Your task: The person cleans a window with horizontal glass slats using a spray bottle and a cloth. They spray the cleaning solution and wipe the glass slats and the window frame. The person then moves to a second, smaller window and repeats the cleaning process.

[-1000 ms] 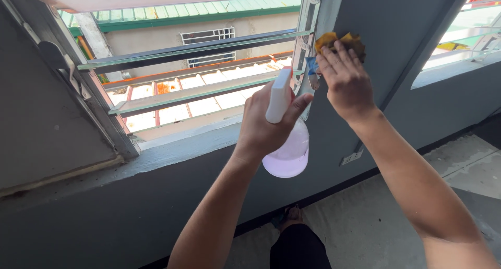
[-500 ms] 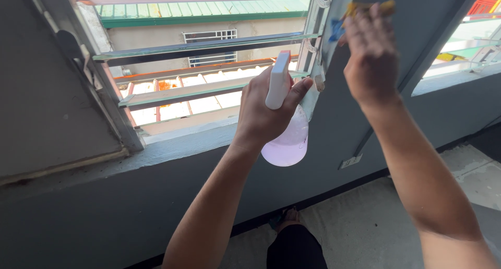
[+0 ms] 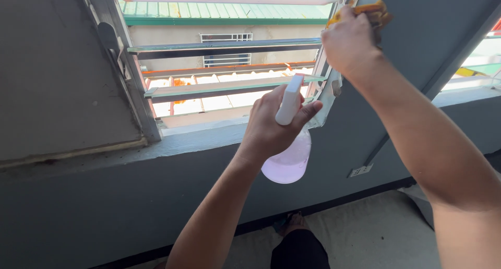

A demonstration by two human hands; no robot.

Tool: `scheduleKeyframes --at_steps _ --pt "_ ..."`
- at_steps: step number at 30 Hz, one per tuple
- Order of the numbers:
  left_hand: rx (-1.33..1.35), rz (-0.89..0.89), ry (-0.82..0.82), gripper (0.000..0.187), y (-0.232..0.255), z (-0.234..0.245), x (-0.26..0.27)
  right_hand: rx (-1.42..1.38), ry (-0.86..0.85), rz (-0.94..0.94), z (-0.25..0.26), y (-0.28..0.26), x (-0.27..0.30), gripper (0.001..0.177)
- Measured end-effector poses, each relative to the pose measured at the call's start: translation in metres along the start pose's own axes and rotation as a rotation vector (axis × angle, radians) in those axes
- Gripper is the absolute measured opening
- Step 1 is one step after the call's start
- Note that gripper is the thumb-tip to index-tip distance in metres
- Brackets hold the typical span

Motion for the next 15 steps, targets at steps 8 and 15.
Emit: scheduleKeyframes --at_steps 8,15 --pt "-0.061 0.018 0.073 0.038 0.007 0.047 0.022 -0.723 1.105 -0.311 0.044 0.02 0.026 0.025" --pt "-0.136 0.037 0.094 0.039 0.008 0.088 0.036 -0.612 0.453 -0.387 0.019 0.042 -0.047 0.021"
Point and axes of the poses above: each hand's wrist, its own x-axis away from the middle knuckle, its own z-axis out of the back of the hand, y = z × x, the point moved 1 cm from there along -x, towards the middle knuckle, and after that the axes turned 7 degrees about y, right-handed, at the moved point
